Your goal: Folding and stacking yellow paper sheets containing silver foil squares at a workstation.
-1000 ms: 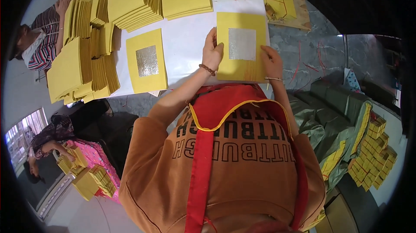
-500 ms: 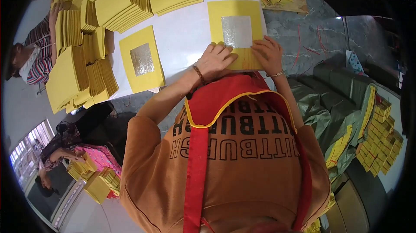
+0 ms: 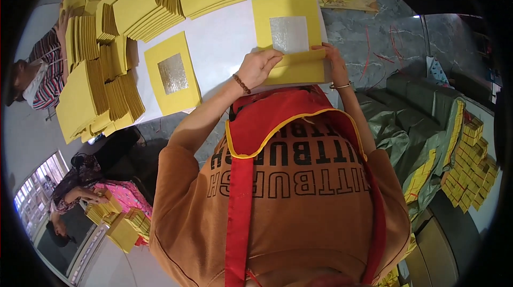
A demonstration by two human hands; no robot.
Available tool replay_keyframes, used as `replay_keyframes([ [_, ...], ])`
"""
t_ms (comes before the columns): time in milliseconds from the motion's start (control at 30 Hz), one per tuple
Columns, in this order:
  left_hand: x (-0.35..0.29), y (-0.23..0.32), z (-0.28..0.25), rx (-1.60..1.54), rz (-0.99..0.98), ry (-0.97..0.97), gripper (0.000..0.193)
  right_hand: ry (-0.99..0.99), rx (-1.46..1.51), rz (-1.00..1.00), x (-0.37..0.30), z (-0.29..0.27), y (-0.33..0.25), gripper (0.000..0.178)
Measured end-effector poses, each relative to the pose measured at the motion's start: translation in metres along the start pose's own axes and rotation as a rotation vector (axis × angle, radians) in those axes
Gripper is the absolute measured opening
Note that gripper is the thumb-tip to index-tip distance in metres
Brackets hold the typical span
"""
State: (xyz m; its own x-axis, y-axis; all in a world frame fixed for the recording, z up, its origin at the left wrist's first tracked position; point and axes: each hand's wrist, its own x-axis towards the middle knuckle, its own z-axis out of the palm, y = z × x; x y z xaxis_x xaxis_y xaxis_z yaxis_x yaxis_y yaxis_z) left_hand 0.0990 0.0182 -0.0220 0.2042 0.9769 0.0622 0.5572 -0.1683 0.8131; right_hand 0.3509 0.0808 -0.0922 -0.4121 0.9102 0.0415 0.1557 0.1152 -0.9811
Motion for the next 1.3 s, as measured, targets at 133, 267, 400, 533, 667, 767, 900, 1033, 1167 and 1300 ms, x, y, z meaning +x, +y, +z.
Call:
replay_keyframes([
  [133, 0.002, -0.008, 0.001, -0.138, -0.162, -0.022, 0.018, 0.029, -0.055, -0.087, -0.003, 0.001, -0.005, 0.029],
  [267, 0.004, -0.007, -0.001, -0.138, -0.220, -0.104, 0.018, -0.040, -0.157, -0.033, -0.003, -0.001, -0.013, 0.024],
  [400, 0.002, 0.001, 0.007, -0.106, 0.082, 0.134, 0.020, -0.082, -0.225, -0.030, -0.004, -0.002, -0.008, 0.027],
  [533, -0.001, -0.002, 0.005, 0.366, 0.431, -0.126, 0.038, -0.089, -0.175, -0.035, -0.003, -0.002, -0.012, 0.022],
  [667, -0.008, 0.013, 0.003, 0.524, 0.462, -0.210, 0.046, -0.118, -0.178, -0.078, -0.003, -0.006, -0.008, 0.017],
  [767, -0.013, 0.012, 0.009, 0.597, 0.470, -0.182, 0.049, -0.124, -0.112, -0.050, -0.001, -0.006, -0.005, 0.017],
  [900, -0.013, 0.006, 0.007, 0.547, 0.464, -0.184, 0.050, -0.150, -0.107, -0.049, 0.000, -0.008, -0.005, 0.018],
  [1033, -0.007, 0.001, 0.002, 0.404, 0.422, -0.206, 0.045, -0.153, -0.112, 0.001, 0.000, -0.008, -0.010, 0.018],
  [1167, 0.001, -0.007, -0.002, 0.104, 0.364, -0.177, 0.025, -0.092, -0.003, 0.066, -0.001, -0.005, -0.004, 0.018],
  [1300, 0.002, -0.008, -0.001, -0.109, 0.199, -0.181, 0.016, -0.027, 0.074, 0.099, -0.002, -0.003, -0.002, 0.019],
])
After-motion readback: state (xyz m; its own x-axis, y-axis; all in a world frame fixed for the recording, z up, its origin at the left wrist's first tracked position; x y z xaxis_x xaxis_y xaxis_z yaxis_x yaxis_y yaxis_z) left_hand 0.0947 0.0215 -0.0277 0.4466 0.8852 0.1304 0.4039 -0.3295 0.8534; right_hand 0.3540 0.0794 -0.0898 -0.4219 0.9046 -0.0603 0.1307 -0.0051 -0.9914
